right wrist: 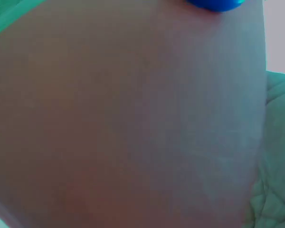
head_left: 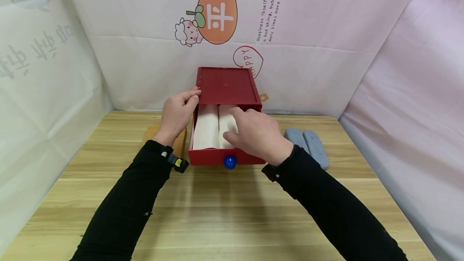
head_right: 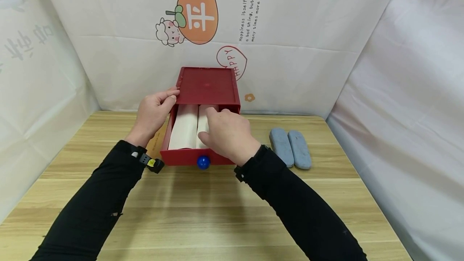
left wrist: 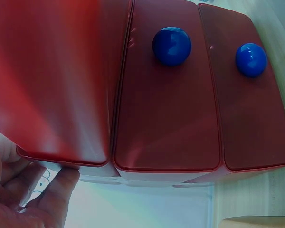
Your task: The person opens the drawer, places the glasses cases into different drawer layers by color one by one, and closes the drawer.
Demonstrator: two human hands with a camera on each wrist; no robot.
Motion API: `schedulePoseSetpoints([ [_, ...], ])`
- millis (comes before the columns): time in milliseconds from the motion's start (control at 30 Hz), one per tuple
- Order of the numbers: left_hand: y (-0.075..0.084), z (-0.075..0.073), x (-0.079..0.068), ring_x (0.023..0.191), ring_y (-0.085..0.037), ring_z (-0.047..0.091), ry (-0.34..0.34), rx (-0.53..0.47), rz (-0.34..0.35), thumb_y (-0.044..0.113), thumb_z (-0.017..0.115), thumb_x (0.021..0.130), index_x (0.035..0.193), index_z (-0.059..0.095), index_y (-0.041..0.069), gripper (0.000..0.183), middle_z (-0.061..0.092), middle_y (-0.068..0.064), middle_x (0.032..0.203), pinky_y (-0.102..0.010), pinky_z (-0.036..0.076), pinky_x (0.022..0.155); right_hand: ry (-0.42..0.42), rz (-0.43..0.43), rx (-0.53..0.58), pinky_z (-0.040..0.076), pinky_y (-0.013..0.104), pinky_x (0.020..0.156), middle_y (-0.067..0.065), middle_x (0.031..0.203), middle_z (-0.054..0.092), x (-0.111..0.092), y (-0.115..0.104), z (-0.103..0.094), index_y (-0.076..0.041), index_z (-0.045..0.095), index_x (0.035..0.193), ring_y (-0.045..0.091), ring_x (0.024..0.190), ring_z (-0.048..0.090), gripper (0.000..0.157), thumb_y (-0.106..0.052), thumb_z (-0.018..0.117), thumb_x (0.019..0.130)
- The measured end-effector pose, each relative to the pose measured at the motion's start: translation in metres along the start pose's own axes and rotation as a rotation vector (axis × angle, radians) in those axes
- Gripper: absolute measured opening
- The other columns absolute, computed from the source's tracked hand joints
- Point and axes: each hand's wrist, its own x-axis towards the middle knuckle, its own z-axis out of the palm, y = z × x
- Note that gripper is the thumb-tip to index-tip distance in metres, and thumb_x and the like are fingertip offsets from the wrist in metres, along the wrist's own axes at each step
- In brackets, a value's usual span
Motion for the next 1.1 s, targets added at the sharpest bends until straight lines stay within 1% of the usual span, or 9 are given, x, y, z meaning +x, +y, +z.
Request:
schedulePoseSetpoints([
  [167,0.000,0.000,0.000,0.129,-0.007,0.047,-0.003,-0.002,-0.002,0.032,0.047,0.100,0.129,0.066,0.012,0.040,0.058,0.002,0.138,-0.033,0.046,0.102,0.090,-0.030,-0.011,0.052,0.035,0.058,0.005,0.094,0.066,-0.007,-0.001,-0.001,-0.014,0.051,0.138,0.019,0.085,0.059,0.061,-0.049,0.059,0.088],
  [367,0.001,-0.001,-0.001,0.130,-0.007,0.046,-0.008,-0.003,-0.012,0.032,0.047,0.100,0.129,0.066,0.012,0.040,0.057,0.002,0.139,-0.033,0.046,0.101,0.199,-0.076,-0.032,0.051,0.035,0.052,0.008,0.099,0.068,-0.013,-0.005,-0.003,-0.014,0.052,0.138,0.022,0.084,0.061,0.060,-0.048,0.060,0.089],
  [600,0.000,-0.001,0.000,0.130,-0.008,0.046,-0.018,-0.007,-0.015,0.034,0.046,0.100,0.130,0.065,0.013,0.041,0.057,0.001,0.140,-0.034,0.046,0.102,0.316,-0.140,-0.020,0.046,0.031,0.045,0.009,0.097,0.069,-0.024,-0.006,-0.003,-0.014,0.054,0.137,0.022,0.081,0.062,0.060,-0.047,0.062,0.089],
  [767,0.000,-0.001,0.001,0.130,-0.009,0.046,-0.017,0.000,-0.010,0.034,0.045,0.100,0.129,0.065,0.012,0.041,0.057,0.001,0.139,-0.035,0.046,0.102,0.397,-0.181,-0.017,0.048,0.033,0.046,0.011,0.103,0.069,-0.031,-0.005,-0.002,-0.013,0.054,0.137,0.022,0.082,0.063,0.061,-0.047,0.065,0.087],
  [833,0.001,-0.001,0.001,0.130,-0.009,0.047,-0.015,0.004,-0.008,0.034,0.045,0.100,0.129,0.066,0.013,0.041,0.058,0.001,0.139,-0.032,0.048,0.097,0.444,-0.211,-0.020,0.049,0.034,0.047,0.011,0.105,0.069,-0.035,-0.005,-0.001,-0.012,0.055,0.136,0.022,0.084,0.064,0.061,-0.046,0.067,0.087],
  [933,0.001,-0.001,0.000,0.129,-0.008,0.047,-0.011,0.002,-0.009,0.033,0.045,0.100,0.129,0.066,0.013,0.041,0.058,0.002,0.139,-0.033,0.049,0.074,0.524,-0.261,-0.024,0.052,0.036,0.051,0.013,0.105,0.069,-0.039,-0.005,0.001,-0.011,0.058,0.133,0.023,0.086,0.064,0.059,-0.043,0.070,0.085],
  [1000,0.001,-0.001,0.000,0.130,-0.007,0.046,-0.012,0.005,-0.012,0.034,0.045,0.100,0.129,0.066,0.013,0.041,0.058,0.002,0.139,-0.033,0.048,0.072,0.574,-0.292,-0.024,0.053,0.037,0.052,0.013,0.104,0.069,-0.042,-0.006,0.002,-0.011,0.060,0.131,0.024,0.087,0.064,0.058,-0.041,0.072,0.083],
  [1033,0.001,-0.001,0.000,0.130,-0.007,0.046,-0.011,0.004,-0.014,0.034,0.045,0.100,0.129,0.066,0.013,0.041,0.058,0.003,0.139,-0.033,0.048,0.073,0.598,-0.305,-0.024,0.053,0.037,0.052,0.014,0.103,0.068,-0.044,-0.006,0.003,-0.011,0.060,0.129,0.024,0.085,0.063,0.057,-0.040,0.073,0.082],
  [1100,0.001,-0.001,0.000,0.130,-0.007,0.046,-0.011,0.003,-0.018,0.034,0.046,0.100,0.129,0.066,0.013,0.041,0.058,0.003,0.139,-0.031,0.051,0.085,0.630,-0.328,-0.023,0.052,0.036,0.052,0.013,0.102,0.068,-0.047,-0.008,0.004,-0.011,0.061,0.127,0.024,0.082,0.062,0.056,-0.039,0.075,0.081],
])
